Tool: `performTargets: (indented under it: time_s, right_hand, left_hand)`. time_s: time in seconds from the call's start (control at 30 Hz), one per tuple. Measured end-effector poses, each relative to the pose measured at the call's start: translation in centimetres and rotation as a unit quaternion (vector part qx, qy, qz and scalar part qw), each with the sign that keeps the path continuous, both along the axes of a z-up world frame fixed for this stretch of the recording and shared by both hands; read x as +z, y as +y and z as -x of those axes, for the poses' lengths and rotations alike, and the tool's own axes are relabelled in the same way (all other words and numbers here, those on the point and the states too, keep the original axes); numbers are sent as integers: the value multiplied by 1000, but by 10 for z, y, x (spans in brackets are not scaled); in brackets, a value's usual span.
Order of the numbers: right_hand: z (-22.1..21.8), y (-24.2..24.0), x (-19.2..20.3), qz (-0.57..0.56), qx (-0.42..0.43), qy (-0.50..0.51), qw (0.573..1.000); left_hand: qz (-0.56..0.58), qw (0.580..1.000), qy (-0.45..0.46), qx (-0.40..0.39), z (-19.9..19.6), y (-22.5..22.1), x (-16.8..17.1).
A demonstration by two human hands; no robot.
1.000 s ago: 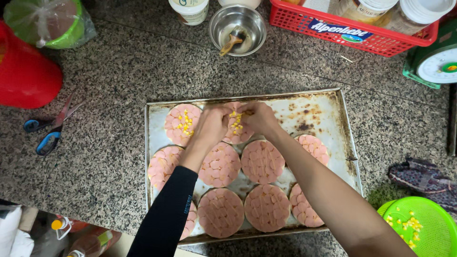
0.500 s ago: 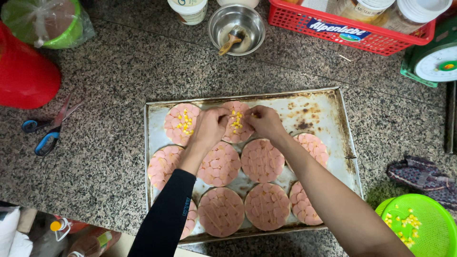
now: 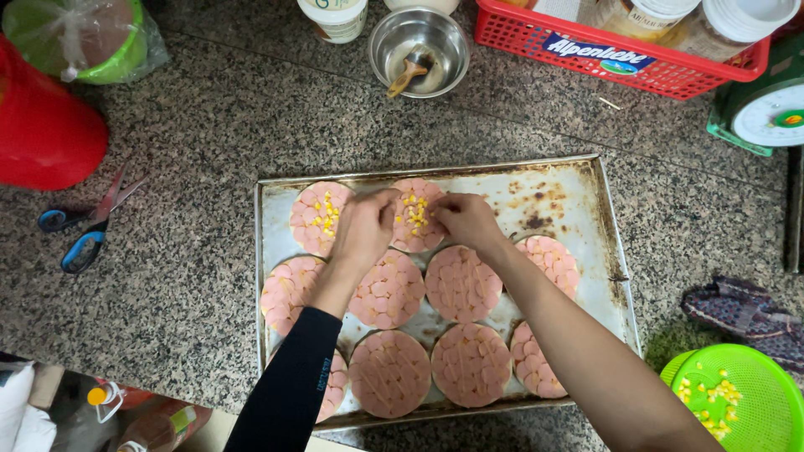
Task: The person places pieces of corn onto small circular bread rolls topped with ham on a baking tray, then moves to a sink area to wash out a small bowl and return for more corn.
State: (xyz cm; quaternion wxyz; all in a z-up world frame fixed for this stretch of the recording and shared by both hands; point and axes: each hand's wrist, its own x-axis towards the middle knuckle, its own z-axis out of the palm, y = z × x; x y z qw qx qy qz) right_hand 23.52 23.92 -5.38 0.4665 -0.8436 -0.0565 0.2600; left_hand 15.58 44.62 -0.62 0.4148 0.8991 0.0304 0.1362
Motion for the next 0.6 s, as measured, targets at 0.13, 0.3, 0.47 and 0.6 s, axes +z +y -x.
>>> performTargets:
  time_s: [0.13,0.3,0.47,0.6]
  right_hand:
    - [2,7,1,8,16,-47,999]
    - [-7,5,-8,-13,-40,-96,994]
    - [-27,4,-11,-45,-9,-38,998]
    - [-36,24,-15,-5,-20,-26,999]
  left_hand:
    - [-35,997,-49,-44,-2,-6,-1]
    - [-45,997,11,-58,-2,-9,12]
    - [-35,999,-17,-8,-3,-1,19]
    - [-16,1000,-8,-19,-1,2,21]
